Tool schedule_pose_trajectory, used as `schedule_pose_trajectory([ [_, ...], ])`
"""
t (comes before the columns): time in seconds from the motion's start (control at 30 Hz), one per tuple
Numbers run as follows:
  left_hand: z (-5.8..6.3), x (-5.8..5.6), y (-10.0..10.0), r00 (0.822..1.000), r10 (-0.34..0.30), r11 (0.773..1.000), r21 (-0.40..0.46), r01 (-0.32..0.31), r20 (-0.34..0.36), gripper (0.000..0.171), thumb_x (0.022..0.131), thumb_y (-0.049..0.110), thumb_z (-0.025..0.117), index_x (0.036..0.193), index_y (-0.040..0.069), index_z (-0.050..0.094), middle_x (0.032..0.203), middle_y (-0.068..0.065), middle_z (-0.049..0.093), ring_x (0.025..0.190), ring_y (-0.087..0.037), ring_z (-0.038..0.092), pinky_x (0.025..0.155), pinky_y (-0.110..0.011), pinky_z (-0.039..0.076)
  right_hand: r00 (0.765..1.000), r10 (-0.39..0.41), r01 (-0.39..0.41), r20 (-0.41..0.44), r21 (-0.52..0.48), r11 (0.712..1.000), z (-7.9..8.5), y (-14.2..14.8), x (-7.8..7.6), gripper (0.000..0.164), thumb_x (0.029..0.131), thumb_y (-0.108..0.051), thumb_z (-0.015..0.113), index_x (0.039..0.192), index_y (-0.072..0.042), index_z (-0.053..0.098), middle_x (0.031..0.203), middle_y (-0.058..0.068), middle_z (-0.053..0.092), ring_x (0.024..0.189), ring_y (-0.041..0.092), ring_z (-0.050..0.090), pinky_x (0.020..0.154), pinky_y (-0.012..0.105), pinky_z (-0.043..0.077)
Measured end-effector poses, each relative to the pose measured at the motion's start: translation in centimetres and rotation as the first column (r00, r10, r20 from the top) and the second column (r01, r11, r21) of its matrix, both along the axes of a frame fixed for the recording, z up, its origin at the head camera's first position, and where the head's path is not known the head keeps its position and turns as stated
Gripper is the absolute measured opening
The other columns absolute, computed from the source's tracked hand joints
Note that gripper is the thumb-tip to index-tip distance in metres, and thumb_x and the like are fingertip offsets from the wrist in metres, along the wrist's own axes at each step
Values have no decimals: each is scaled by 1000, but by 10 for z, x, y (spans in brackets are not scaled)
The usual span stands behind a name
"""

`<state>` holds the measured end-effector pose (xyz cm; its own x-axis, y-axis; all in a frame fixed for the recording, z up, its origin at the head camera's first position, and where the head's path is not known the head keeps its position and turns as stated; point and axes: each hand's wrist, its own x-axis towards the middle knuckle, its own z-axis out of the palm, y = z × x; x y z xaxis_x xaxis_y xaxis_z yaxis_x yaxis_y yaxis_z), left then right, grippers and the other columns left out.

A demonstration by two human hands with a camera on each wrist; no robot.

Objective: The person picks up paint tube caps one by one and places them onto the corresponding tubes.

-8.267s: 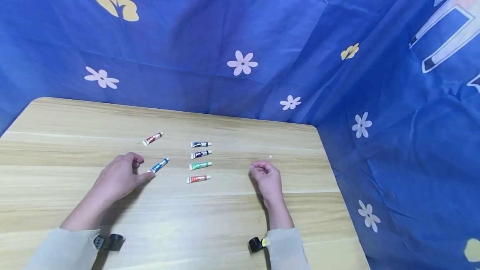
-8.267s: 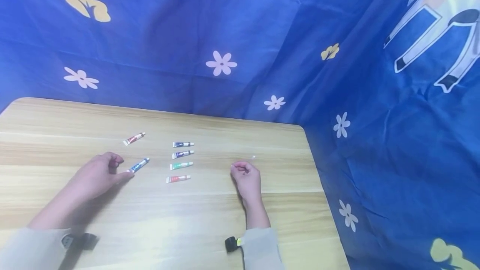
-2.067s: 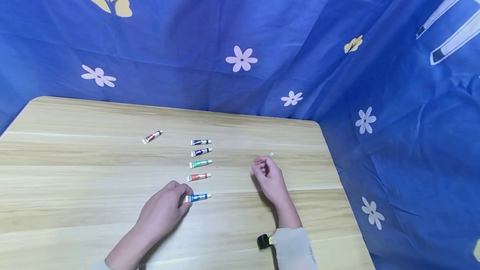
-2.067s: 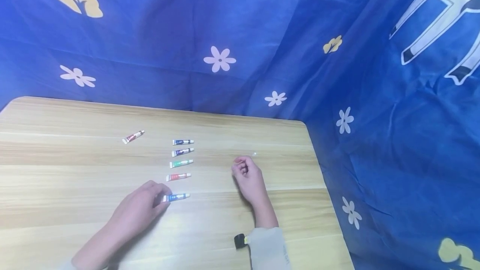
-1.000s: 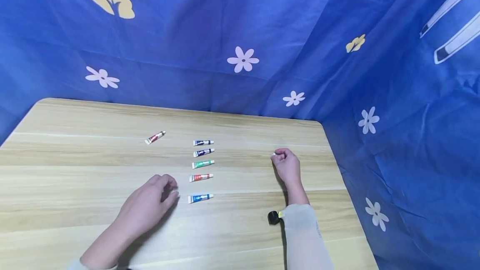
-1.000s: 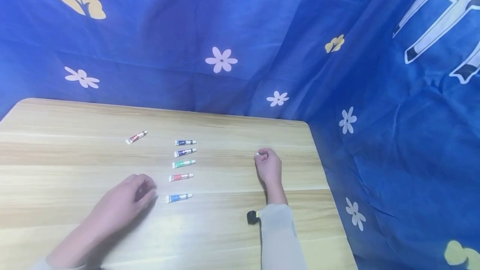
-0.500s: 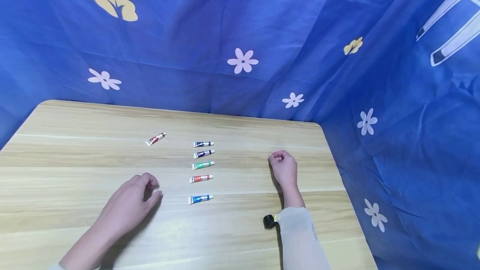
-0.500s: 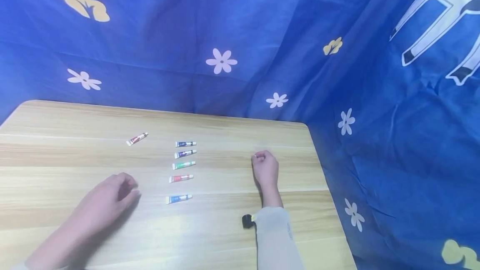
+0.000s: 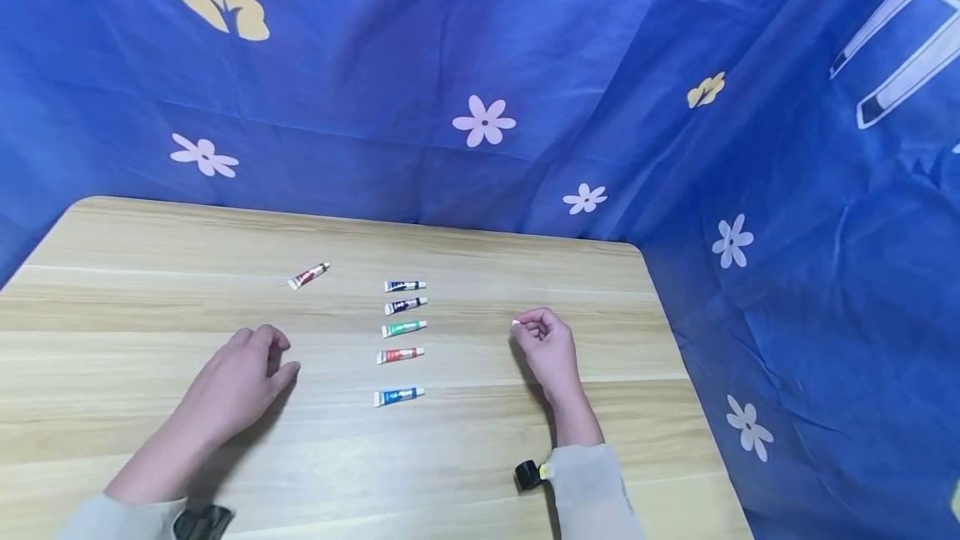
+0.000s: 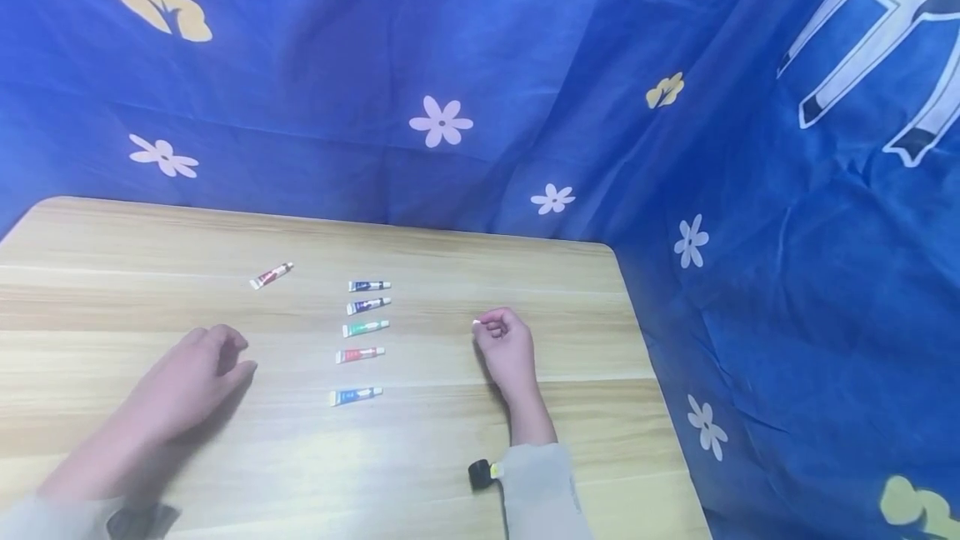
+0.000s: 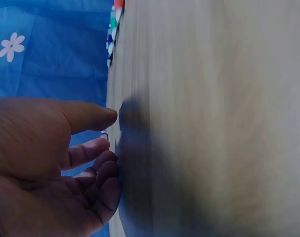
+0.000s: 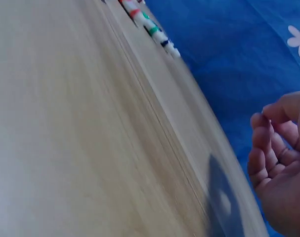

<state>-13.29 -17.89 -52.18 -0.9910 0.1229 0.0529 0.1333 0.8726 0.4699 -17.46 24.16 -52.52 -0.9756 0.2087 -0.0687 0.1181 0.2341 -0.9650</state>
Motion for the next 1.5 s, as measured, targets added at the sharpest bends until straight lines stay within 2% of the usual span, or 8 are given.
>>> schedule_pose_trajectory([
  [0.2, -5, -18, -5, 996, 1, 1000, -2, -1, -85, 48, 90, 22, 88, 112, -11, 62, 88, -20, 59, 80, -33, 58, 74, -58, 54, 992, 122, -121, -26, 14, 992, 8, -9, 18, 14, 94, -3, 78, 107, 1, 73, 90, -2, 68, 81, 9, 61, 71, 18, 52],
  [0.43, -6, -48, -1, 994, 61, 997, 50, -57, -87, 57, 89, 21, 89, 121, -13, 56, 107, -35, 57, 98, -50, 58, 80, -66, 53, 958, 284, -282, -40, 60, 958, 16, -16, 40, 11, 95, -3, 79, 104, -5, 76, 94, 10, 73, 82, 9, 64, 74, 19, 52],
  [0.73, 0, -84, -16, 998, 35, 999, 33, -36, 49, 65, 91, 30, 88, 122, -15, 54, 97, -28, 57, 94, -45, 55, 81, -63, 50, 898, 435, -431, -69, 63, 900, 23, -19, 60, 9, 96, -5, 79, 104, -5, 74, 93, 10, 71, 84, 6, 64, 77, 22, 54],
  [0.9, 3, -97, -16, 997, 19, 998, 50, -23, 77, 51, 99, 28, 80, 122, -12, 57, 97, -25, 64, 98, -45, 57, 85, -62, 50, 880, 470, -468, -64, 54, 882, 25, -22, 68, 11, 96, -7, 78, 106, -5, 74, 93, 9, 70, 86, 5, 63, 80, 22, 55],
  [1.07, 2, -106, -9, 997, 8, 999, 53, -12, 77, 28, 104, 21, 69, 116, -3, 62, 96, -24, 68, 103, -46, 55, 82, -60, 47, 887, 460, -458, -53, 42, 888, 24, -23, 74, 11, 95, -7, 78, 106, -6, 75, 93, 8, 70, 86, 5, 62, 81, 22, 54],
  [1.17, 0, -108, -9, 997, 30, 999, 42, -33, 65, 20, 106, 18, 63, 112, -1, 61, 98, -27, 66, 106, -48, 54, 82, -62, 47, 883, 464, -462, -67, 38, 886, 23, -24, 75, 11, 96, -6, 78, 106, -5, 74, 94, 12, 70, 86, 4, 62, 81, 22, 54],
  [1.33, -1, -108, -19, 997, 57, 996, 67, -61, 59, 25, 108, 15, 54, 111, -9, 58, 104, -34, 61, 103, -51, 57, 85, -65, 49, 878, 472, -471, -80, 34, 882, 20, -26, 74, 10, 97, -7, 78, 106, -5, 74, 95, 16, 71, 87, 3, 63, 81, 22, 55],
  [1.5, 7, -102, -38, 987, 53, 989, 129, -73, 153, 34, 113, 22, 47, 122, -11, 53, 108, -32, 65, 97, -47, 64, 84, -62, 50, 876, 474, -473, -90, 36, 881, 20, -28, 74, 10, 97, -8, 78, 106, -5, 74, 95, 16, 71, 87, 4, 63, 82, 22, 54],
])
